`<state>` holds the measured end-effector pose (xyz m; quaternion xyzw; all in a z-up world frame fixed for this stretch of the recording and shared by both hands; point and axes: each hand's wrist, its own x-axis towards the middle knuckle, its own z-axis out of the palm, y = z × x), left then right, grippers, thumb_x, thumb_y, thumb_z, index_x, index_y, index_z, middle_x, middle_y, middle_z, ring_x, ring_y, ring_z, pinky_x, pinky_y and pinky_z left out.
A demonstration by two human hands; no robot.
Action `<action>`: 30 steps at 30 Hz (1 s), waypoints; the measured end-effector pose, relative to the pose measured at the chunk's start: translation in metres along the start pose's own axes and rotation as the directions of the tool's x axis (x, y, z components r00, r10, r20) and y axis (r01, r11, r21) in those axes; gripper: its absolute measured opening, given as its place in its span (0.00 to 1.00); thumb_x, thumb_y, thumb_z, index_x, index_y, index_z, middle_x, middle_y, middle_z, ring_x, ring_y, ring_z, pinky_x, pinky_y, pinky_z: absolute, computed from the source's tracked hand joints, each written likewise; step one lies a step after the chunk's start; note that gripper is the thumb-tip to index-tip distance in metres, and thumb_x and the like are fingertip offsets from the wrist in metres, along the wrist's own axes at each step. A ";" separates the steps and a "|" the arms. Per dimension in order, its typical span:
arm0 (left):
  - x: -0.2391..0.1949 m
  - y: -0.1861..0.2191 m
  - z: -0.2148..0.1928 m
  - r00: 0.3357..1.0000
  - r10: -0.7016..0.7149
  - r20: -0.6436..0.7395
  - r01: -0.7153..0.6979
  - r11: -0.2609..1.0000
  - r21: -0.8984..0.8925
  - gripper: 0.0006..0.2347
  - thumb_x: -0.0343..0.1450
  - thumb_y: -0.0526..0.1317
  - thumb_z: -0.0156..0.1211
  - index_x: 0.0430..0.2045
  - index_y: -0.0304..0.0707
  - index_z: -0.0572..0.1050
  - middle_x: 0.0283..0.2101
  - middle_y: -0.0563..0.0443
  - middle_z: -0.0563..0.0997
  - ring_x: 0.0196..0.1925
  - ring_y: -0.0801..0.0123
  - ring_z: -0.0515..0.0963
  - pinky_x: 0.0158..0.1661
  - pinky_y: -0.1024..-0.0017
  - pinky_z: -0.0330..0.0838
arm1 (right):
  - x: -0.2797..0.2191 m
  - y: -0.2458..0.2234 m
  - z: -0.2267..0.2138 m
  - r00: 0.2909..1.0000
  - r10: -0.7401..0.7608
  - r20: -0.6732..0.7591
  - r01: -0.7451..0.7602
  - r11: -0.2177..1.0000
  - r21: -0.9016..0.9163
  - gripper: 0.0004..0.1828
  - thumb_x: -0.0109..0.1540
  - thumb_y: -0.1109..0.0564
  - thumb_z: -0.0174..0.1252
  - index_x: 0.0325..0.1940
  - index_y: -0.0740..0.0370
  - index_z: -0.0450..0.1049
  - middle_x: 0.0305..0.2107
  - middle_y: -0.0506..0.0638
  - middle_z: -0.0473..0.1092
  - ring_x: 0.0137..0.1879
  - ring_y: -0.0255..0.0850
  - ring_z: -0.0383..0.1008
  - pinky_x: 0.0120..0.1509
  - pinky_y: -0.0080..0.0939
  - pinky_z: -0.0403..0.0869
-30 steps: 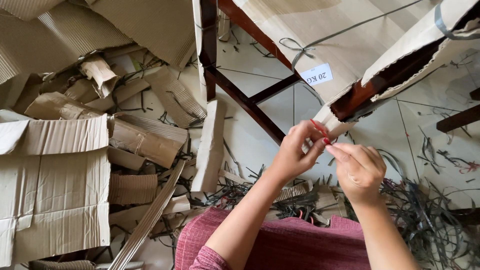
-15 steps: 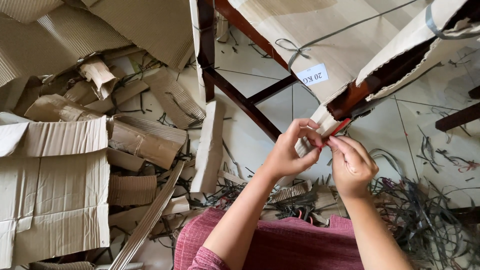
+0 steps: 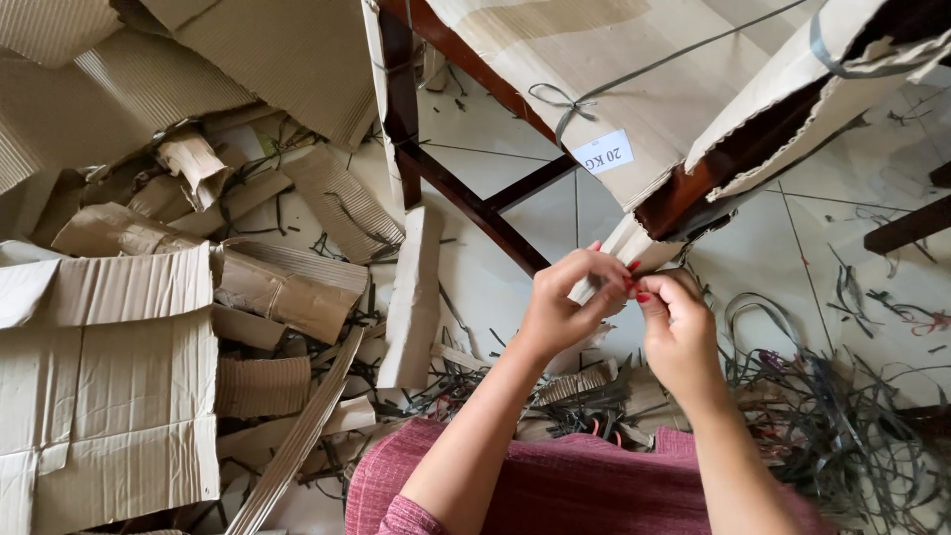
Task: The person sits on the floor and ties a cardboard-wrapped wooden frame with red string. They use scissors to cut the string, then wrap and tie it around the frame legs and seat, securing the cardboard in place.
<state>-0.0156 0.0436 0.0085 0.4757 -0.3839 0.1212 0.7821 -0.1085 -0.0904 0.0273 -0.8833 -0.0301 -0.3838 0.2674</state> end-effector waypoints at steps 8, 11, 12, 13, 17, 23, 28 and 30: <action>0.003 0.004 -0.004 0.946 0.273 0.177 -0.299 0.944 0.140 0.11 0.70 0.44 0.66 0.37 0.34 0.81 0.46 0.44 0.82 0.47 0.58 0.82 0.69 0.60 0.62 | 0.005 -0.008 -0.012 0.810 0.504 0.301 -0.579 0.607 0.544 0.09 0.71 0.64 0.49 0.42 0.64 0.75 0.28 0.45 0.66 0.37 0.32 0.61 0.46 0.30 0.65; 0.004 0.008 -0.003 0.941 0.252 0.225 -0.304 0.924 0.233 0.13 0.67 0.44 0.71 0.37 0.35 0.81 0.46 0.45 0.81 0.47 0.55 0.82 0.69 0.57 0.63 | 0.006 -0.011 -0.011 0.844 0.487 0.227 -0.529 0.678 0.511 0.09 0.72 0.64 0.50 0.41 0.66 0.75 0.25 0.47 0.66 0.34 0.33 0.63 0.46 0.32 0.68; 0.004 0.009 -0.001 0.939 0.251 0.235 -0.305 0.924 0.232 0.13 0.67 0.44 0.71 0.37 0.35 0.81 0.46 0.45 0.81 0.47 0.55 0.82 0.69 0.57 0.63 | 0.007 -0.016 -0.012 0.843 0.491 0.221 -0.528 0.673 0.517 0.09 0.72 0.64 0.50 0.41 0.66 0.75 0.25 0.47 0.66 0.34 0.33 0.63 0.46 0.32 0.68; 0.005 0.011 0.000 0.938 0.254 0.237 -0.314 0.910 0.270 0.13 0.66 0.43 0.72 0.36 0.34 0.80 0.45 0.45 0.81 0.47 0.54 0.82 0.68 0.58 0.64 | 0.009 -0.020 -0.012 0.853 0.488 0.187 -0.512 0.712 0.481 0.08 0.71 0.65 0.51 0.42 0.66 0.76 0.25 0.48 0.67 0.34 0.33 0.64 0.45 0.33 0.69; 0.003 0.004 0.006 0.940 0.239 0.244 -0.325 0.844 0.426 0.05 0.72 0.37 0.66 0.31 0.35 0.80 0.42 0.50 0.81 0.45 0.57 0.82 0.64 0.61 0.69 | 0.007 -0.015 -0.011 0.892 0.445 0.082 -0.444 0.827 0.344 0.06 0.68 0.66 0.56 0.41 0.66 0.79 0.26 0.53 0.73 0.31 0.36 0.71 0.42 0.38 0.74; 0.010 0.013 0.007 0.951 0.166 0.261 -0.283 0.807 0.518 0.06 0.73 0.38 0.64 0.28 0.34 0.79 0.41 0.51 0.82 0.43 0.56 0.82 0.61 0.59 0.72 | 0.013 -0.021 -0.018 0.945 0.313 -0.095 -0.276 0.919 0.284 0.02 0.63 0.65 0.68 0.39 0.62 0.83 0.24 0.50 0.67 0.29 0.35 0.67 0.35 0.34 0.70; 0.015 0.005 -0.015 0.961 0.116 0.251 -0.252 0.743 0.621 0.06 0.72 0.37 0.64 0.25 0.40 0.79 0.40 0.55 0.82 0.40 0.60 0.82 0.54 0.61 0.78 | 0.003 0.014 -0.017 0.927 0.311 -0.207 -0.256 0.932 0.257 0.04 0.65 0.65 0.69 0.40 0.57 0.84 0.25 0.46 0.67 0.30 0.32 0.64 0.33 0.31 0.65; 0.013 -0.002 -0.020 0.963 0.082 0.258 -0.237 0.717 0.655 0.06 0.73 0.37 0.64 0.24 0.43 0.78 0.38 0.59 0.82 0.39 0.64 0.82 0.51 0.64 0.79 | 0.001 0.026 -0.017 0.913 0.334 -0.234 -0.265 0.922 0.281 0.05 0.66 0.66 0.69 0.40 0.58 0.84 0.26 0.46 0.67 0.31 0.32 0.63 0.34 0.30 0.65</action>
